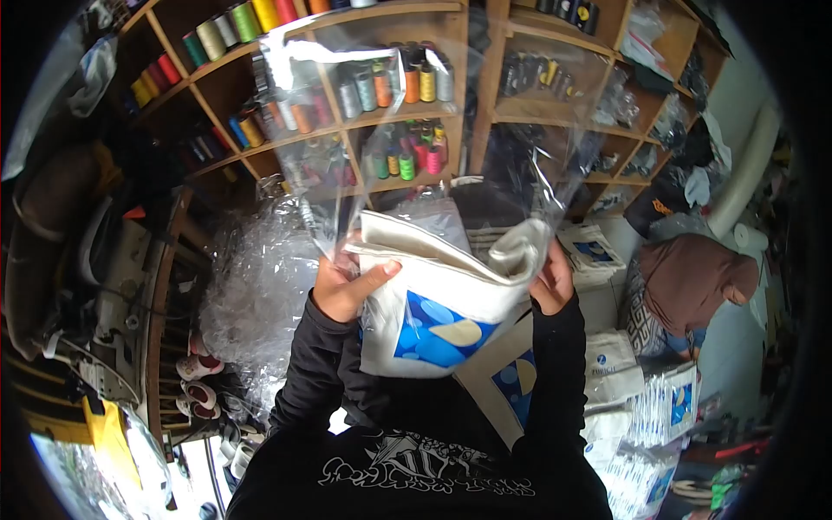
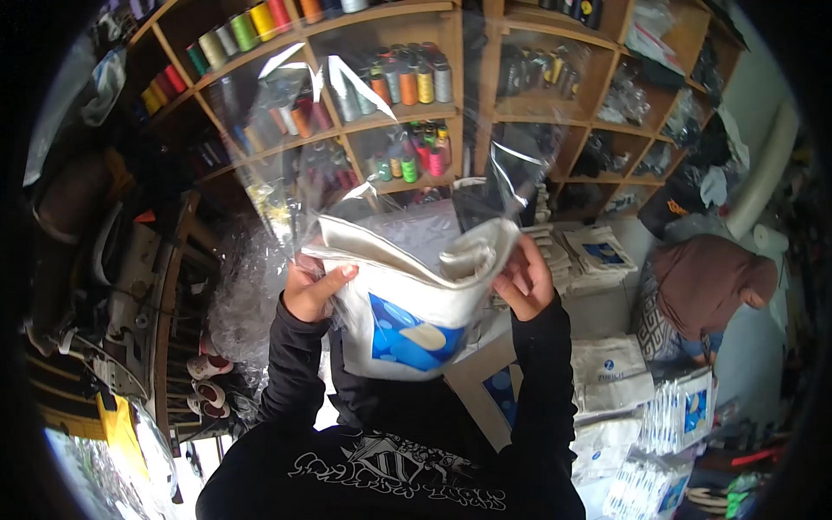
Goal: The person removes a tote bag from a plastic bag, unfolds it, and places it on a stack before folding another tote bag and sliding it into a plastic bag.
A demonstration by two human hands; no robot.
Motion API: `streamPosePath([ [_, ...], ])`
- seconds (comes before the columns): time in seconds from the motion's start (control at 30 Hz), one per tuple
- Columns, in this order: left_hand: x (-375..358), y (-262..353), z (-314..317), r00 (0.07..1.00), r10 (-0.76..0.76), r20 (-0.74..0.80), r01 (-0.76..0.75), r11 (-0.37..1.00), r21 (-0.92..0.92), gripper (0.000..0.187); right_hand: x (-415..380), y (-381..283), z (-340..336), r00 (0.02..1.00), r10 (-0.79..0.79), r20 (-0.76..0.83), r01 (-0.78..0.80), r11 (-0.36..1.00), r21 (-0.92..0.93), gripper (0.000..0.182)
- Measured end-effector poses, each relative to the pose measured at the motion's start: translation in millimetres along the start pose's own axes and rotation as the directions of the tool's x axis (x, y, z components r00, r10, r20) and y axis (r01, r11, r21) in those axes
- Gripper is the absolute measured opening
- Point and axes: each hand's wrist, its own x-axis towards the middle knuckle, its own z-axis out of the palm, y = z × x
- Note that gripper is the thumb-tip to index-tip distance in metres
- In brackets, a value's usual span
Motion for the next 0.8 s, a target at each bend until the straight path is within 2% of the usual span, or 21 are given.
streamPosePath([
  [0.03,-2.7,1.7,-1.3,1.0,0.021,-0.003,-0.021,1.0,0.016,0.034,-0.2,8.7,-7.3,1.0,-0.001,0.02,0.001,1.0,0.009,0.059],
  [0.1,-4.9,5.0,-6.4,0.999,0.031,-0.011,-0.03,0.998,0.055,0.032,2.9,23.1,-9.9,0.982,0.072,0.174,-0.08,0.996,0.038,0.051],
  [0.13,-5.1,5.9,-11.5,1.0,-0.011,-0.011,0.011,0.999,0.053,0.031,0.3,29.7,-6.5,0.991,0.113,0.068,-0.113,0.994,0.007,0.052],
  [0.17,-5.5,5.8,-17.3,0.998,-0.055,-0.009,0.055,0.997,0.05,0.03,5.5,29.6,4.5,0.99,0.113,0.08,-0.115,0.993,0.015,0.052],
  [0.2,-5.6,2.4,-26.2,0.999,-0.041,-0.002,0.041,0.996,0.075,0.027,13.1,29.6,14.3,0.993,0.121,0.002,-0.12,0.986,0.116,0.045],
  [0.23,-3.9,-9.4,-34.6,0.998,0.004,-0.058,-0.001,0.999,0.049,0.025,20.5,29.9,19.6,0.988,0.137,-0.076,-0.118,0.969,0.215,0.039],
  [0.27,-0.1,-19.0,-41.0,0.992,0.053,-0.113,-0.055,0.998,-0.017,0.026,27.7,32.8,18.1,0.988,0.13,-0.088,-0.119,0.986,0.12,0.035],
  [0.33,9.6,-32.1,-48.4,0.965,0.136,-0.223,-0.18,0.965,-0.191,0.031,39.8,40.9,19.6,0.992,0.099,-0.079,-0.093,0.993,0.074,0.032],
  [0.4,13.6,-45.2,-65.8,0.956,0.184,-0.228,-0.221,0.964,-0.147,0.033,52.3,46.3,28.2,0.994,0.079,-0.074,-0.075,0.996,0.048,0.031],
  [0.43,14.6,-51.8,-75.1,0.946,0.224,-0.233,-0.254,0.962,-0.105,0.036,59.4,49.4,34.0,0.999,-0.008,-0.043,0.011,0.998,0.065,0.028],
  [0.47,15.1,-55.6,-80.8,0.943,0.233,-0.236,-0.27,0.953,-0.137,0.036,64.2,52.8,36.5,0.995,-0.094,-0.014,0.095,0.992,0.085,0.026],
  [0.63,13.6,-84.1,-102.6,0.936,0.26,-0.236,-0.281,0.958,-0.06,0.033,68.2,93.8,16.1,0.996,-0.084,0.043,0.082,0.996,0.044,0.024],
  [0.7,10.7,-103.9,-108.4,0.941,0.224,-0.255,-0.245,0.968,-0.054,0.033,65.4,115.6,5.6,0.995,-0.089,0.055,0.089,0.996,-0.004,0.027],
  [0.8,5.6,-122.2,-118.0,0.949,0.249,-0.194,-0.246,0.969,0.036,0.037,62.5,135.9,-4.5,0.993,-0.093,0.068,0.09,0.995,0.039,0.034],
])
